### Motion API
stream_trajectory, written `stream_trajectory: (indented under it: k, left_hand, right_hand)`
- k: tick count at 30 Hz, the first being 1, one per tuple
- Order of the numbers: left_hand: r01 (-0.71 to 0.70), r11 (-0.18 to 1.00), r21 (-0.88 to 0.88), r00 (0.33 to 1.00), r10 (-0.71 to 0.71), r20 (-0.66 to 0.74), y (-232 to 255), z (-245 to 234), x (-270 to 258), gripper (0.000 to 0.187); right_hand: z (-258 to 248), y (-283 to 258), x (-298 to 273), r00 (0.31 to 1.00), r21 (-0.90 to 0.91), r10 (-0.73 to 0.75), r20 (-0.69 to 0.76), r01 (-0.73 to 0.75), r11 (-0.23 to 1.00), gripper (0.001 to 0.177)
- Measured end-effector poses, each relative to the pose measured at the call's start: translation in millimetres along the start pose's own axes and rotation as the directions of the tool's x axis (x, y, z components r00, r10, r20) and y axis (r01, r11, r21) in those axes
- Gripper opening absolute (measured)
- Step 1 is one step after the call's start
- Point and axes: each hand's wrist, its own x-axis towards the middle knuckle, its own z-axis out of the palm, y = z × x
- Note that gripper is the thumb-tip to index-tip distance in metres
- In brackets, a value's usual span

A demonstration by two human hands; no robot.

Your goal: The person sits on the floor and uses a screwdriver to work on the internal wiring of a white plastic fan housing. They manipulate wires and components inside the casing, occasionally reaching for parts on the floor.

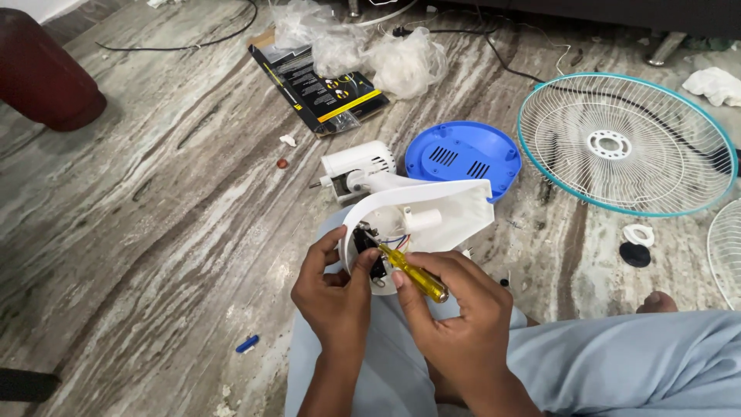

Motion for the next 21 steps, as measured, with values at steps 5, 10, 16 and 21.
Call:
stream_trajectory:
  k: [5,10,16,21]
  left_hand:
    - [-0.286,0.932,0.222,0.953,0.301,-0.036,0,-2,-1,0.044]
    - [-0.391,0.871,0.298,0.911,0.413,-0.011,-2,-6,-2,0.051]
    - [-0.437,0.841,0.319,0.892,0.450,0.036,-10,-5,-1,0.044]
    - [-0.428,0.839,0.336,0.896,0.441,0.040,-13,-4,-1,0.046]
  right_hand:
    - [2,0,-2,1.000,-0.002,0.003,0.001,-0.003,1.000,0.021]
    - [3,0,-1,1.000,-0.017,-0.010,0.000,0.010,1.000,0.021]
    - [3,1,-1,1.000,-0.021,0.002,0.005,-0.002,1.000,0.021]
    - [4,3,-1,1.000,-0.013,0.002,0.005,-0.002,1.000,0.022]
